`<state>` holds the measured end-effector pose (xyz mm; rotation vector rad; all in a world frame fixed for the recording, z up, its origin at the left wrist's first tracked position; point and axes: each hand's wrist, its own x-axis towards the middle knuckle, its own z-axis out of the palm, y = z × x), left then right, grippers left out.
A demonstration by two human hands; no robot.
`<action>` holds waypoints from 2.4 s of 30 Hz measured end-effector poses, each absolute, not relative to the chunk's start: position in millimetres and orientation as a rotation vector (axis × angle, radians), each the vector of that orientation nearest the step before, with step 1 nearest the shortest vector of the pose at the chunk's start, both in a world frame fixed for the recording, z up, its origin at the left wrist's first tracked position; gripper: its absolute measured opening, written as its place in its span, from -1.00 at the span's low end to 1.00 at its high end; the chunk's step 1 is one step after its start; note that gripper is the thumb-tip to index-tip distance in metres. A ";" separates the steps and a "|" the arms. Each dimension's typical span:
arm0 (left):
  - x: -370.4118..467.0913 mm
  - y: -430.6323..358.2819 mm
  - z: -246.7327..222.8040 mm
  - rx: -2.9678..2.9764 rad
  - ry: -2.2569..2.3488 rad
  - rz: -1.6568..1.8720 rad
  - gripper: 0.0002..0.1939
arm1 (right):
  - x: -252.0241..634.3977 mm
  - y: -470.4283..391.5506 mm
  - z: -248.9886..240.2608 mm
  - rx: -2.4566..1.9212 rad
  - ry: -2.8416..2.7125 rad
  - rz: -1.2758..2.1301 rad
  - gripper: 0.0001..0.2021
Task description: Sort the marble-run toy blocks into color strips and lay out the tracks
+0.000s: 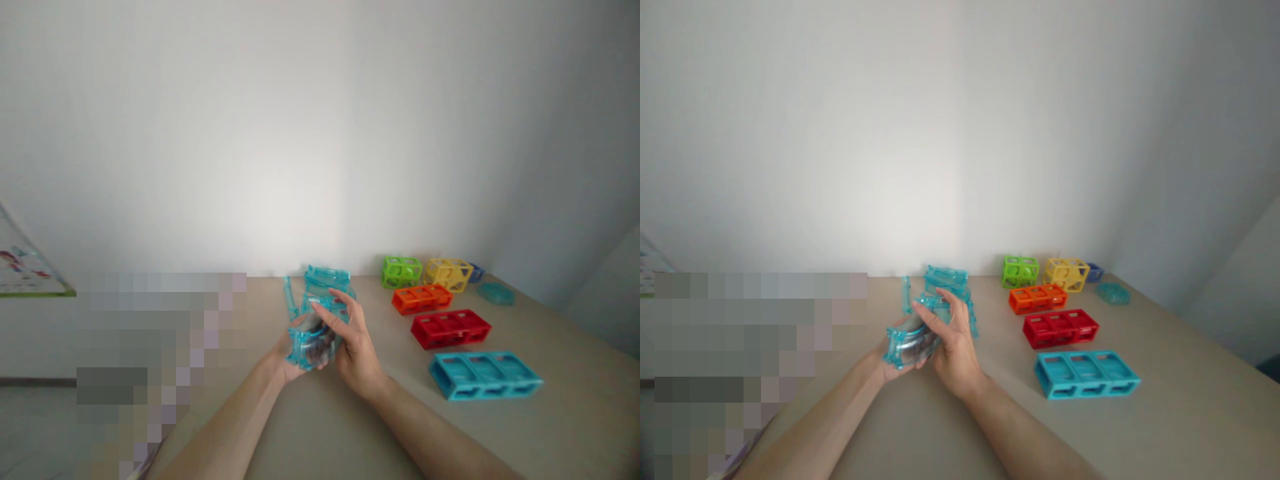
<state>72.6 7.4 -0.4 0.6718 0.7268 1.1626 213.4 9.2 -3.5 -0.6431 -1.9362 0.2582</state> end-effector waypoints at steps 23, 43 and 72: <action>81.9 13.9 -5.3 0.939 0.908 1.568 -0.60 | 199.7 9.4 -3.9 -0.885 -1.311 1.204 -0.65; 82.4 14.2 -9.9 1.057 0.920 1.603 -0.61 | 204.4 9.8 -11.2 -0.642 -1.505 1.185 -0.79; 75.8 7.7 6.3 1.363 0.952 1.812 -0.70 | 209.3 7.0 -7.1 -0.724 -1.658 0.954 -0.79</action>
